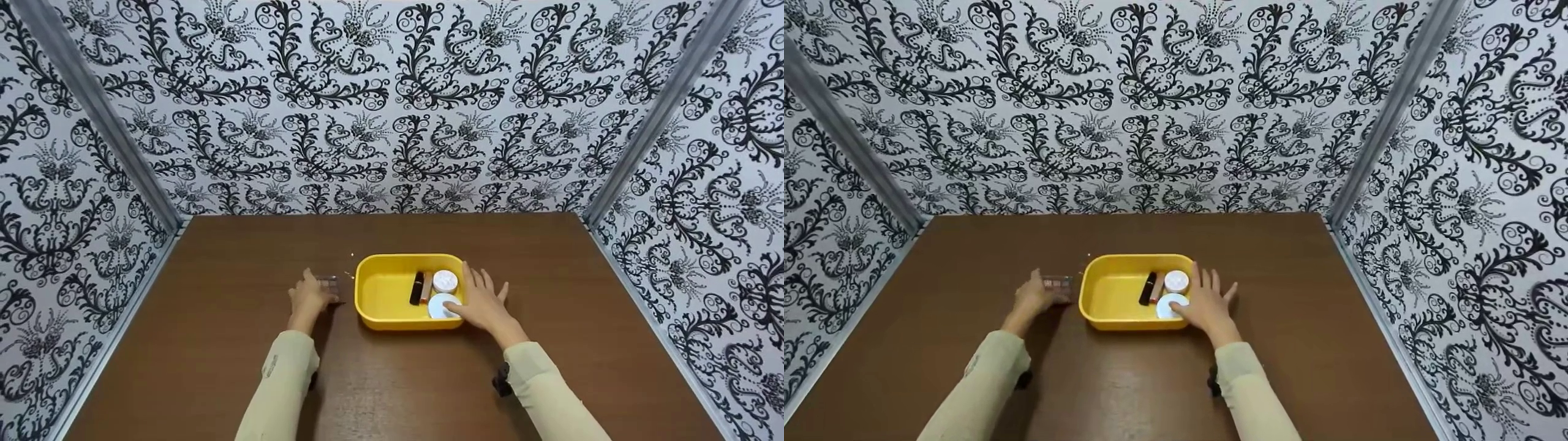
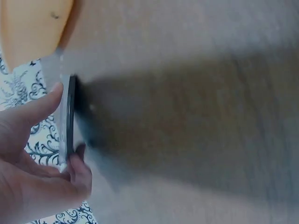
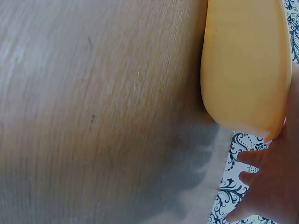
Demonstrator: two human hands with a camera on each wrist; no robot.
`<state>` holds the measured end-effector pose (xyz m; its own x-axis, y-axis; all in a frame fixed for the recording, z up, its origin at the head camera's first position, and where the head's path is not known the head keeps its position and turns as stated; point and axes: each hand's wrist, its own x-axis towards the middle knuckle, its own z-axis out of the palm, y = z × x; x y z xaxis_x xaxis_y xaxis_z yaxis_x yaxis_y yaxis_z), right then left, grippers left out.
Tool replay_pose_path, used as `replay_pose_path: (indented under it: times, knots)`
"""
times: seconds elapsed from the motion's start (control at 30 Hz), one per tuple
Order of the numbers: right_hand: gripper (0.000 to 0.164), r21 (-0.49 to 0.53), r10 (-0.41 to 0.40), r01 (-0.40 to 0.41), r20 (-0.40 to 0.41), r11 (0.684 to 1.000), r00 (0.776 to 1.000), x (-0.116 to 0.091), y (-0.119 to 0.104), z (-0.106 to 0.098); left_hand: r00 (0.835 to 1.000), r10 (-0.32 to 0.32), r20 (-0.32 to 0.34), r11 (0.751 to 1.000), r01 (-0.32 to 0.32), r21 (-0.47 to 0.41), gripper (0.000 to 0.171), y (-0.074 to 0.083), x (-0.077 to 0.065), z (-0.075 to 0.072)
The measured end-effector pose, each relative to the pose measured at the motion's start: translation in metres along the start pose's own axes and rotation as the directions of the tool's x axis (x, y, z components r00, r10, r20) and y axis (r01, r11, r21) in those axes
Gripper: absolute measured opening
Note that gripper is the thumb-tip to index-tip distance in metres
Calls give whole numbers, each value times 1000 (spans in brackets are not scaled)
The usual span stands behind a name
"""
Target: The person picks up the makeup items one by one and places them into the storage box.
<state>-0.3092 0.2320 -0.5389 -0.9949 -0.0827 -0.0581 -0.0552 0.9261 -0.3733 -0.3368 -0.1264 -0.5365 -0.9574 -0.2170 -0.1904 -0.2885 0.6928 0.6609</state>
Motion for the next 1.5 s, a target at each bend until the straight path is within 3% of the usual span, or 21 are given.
replay_pose_path:
  times: [0.1, 0.2, 0.5, 0.7, 0.8, 0.97, 1.1, 1.23, 1.37, 1.5]
  knots:
    - [105, 2, 2, -2, 4, 1000, 1000, 0, 0, 0, 997, 66, -31, 998, -66, -7, 71, 2, -1, -6]
    - [105, 6, 2, -2, 6, 1000, 1000, 0, 0, 0, 993, 103, -64, 993, -106, -46, 57, 5, -2, -10]
    - [104, -1, -8, 8, -10, 1000, 1000, 0, 0, 0, 953, 187, -239, 969, -218, -112, 48, 30, -7, -23]
    - [104, -3, -3, 3, -10, 1000, 1000, 1, 0, 0, 922, 247, -299, 936, -306, -172, 48, 52, -12, -23]
    - [104, -1, -4, 4, -8, 1000, 1000, 1, 0, 0, 916, 294, -271, 923, -346, -169, 49, 64, -15, -18]
    - [104, 15, -5, 5, -3, 1000, 1000, 0, 0, 0, 935, 326, -141, 932, -342, -115, 51, 78, -20, 1]
    - [105, 16, -9, 10, -8, 1000, 1000, -1, -1, 0, 942, 333, -42, 943, -334, -8, 50, 87, -24, 22]
    - [105, 2, -8, 8, -9, 1000, 1000, -2, 0, 1, 935, 352, 34, 925, -354, 135, 49, 93, -29, 42]
    - [105, -7, -14, 13, -9, 1000, 1000, -1, 0, 2, 947, 318, 54, 924, -322, 205, 52, 96, -33, 58]
    - [105, -8, -17, 17, -15, 1000, 1000, 0, 1, 0, 964, 256, 71, 950, -264, 167, 50, 96, -34, 68]
